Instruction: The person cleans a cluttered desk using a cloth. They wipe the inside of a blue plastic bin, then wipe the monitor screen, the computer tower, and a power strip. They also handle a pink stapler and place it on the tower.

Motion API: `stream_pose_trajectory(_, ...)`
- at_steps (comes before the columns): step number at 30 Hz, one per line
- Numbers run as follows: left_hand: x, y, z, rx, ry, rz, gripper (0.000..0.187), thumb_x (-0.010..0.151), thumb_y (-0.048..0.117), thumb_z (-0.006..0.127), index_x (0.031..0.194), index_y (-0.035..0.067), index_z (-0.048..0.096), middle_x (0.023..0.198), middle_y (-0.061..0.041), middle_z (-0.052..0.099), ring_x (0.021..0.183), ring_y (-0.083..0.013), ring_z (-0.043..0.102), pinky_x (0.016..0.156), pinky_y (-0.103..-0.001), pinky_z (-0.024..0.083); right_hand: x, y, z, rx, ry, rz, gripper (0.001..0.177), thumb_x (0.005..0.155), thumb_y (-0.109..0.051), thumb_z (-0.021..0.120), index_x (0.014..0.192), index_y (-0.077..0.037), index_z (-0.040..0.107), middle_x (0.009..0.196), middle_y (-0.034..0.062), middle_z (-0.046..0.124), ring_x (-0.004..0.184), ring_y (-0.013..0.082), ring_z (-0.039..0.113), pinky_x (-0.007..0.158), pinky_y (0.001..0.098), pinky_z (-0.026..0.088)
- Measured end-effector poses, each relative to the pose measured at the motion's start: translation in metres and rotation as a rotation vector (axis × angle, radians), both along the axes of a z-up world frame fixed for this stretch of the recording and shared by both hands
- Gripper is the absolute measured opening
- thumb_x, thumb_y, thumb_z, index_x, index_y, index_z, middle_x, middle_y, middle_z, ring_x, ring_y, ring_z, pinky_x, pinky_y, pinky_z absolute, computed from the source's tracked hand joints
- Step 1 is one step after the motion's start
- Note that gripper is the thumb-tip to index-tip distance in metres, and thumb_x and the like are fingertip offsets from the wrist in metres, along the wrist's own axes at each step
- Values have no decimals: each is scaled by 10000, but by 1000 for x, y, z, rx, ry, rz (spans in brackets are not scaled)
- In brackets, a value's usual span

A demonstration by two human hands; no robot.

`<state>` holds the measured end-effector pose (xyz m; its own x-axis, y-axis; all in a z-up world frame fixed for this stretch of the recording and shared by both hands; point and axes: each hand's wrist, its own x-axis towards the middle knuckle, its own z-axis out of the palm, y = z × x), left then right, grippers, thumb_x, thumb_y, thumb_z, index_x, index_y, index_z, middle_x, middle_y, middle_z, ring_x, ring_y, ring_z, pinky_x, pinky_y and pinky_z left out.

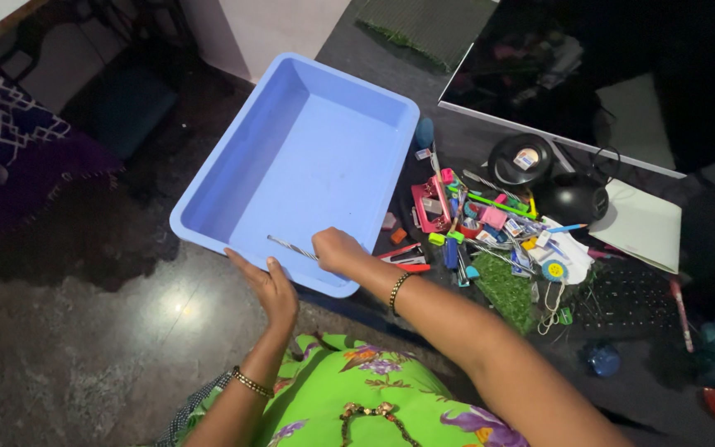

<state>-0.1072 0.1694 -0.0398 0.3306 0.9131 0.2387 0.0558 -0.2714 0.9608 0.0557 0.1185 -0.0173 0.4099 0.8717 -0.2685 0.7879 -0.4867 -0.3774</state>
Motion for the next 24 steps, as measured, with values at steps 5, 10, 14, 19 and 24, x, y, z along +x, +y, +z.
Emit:
stream_pose_trajectory(5, 5, -1, -1, 27, 7, 2, 788, 1088, 170, 425, 1628, -19, -117, 1702, -349, -18, 1593, -472, 90, 1287, -497, 132, 0, -1, 1, -45, 70, 47, 164, 677, -115, 800, 810, -57, 722, 847, 196, 723, 848, 389, 711, 730, 479, 562)
stream_pose_trajectory(10, 9, 2, 0, 19, 28, -1, 796, 1093, 187, 426, 1624, -15, -131, 1707, -341, -56, 1604, -472, 27, 1289, -512, 108, -2, -2, 6, -81, 104, 54, 226, 688, -187, 848, 813, -55, 713, 854, 183, 741, 841, 361, 728, 737, 455, 571)
stream_pose_trajectory(14, 6, 5, -1, 26, 40, -20, 812, 1093, 213, 446, 1626, -8, -127, 1704, -340, -47, 1602, -471, 22, 1291, -517, 99, -5, -3, 4, -63, 89, 53, 215, 677, -161, 844, 829, -77, 719, 860, 173, 735, 837, 366, 714, 726, 464, 567)
stream_pose_trajectory(19, 4, 5, 0, 3, 66, -22, 829, 1085, 250, 460, 1628, 5, -117, 1706, -328, -40, 1599, -462, 26, 1291, -512, 108, -8, -2, 6, -20, 95, 74, 144, 693, -125, 808, 795, -74, 719, 830, 151, 748, 820, 361, 713, 721, 474, 559)
stream_pose_trajectory(24, 5, 4, 4, 23, 68, -32, 817, 1106, 255, 455, 1632, 4, -119, 1714, -324, -52, 1608, -466, 9, 1300, -520, 82, -10, -7, 11, -42, 78, 59, 95, 735, -129, 772, 790, -67, 727, 845, 182, 731, 836, 376, 721, 726, 484, 564)
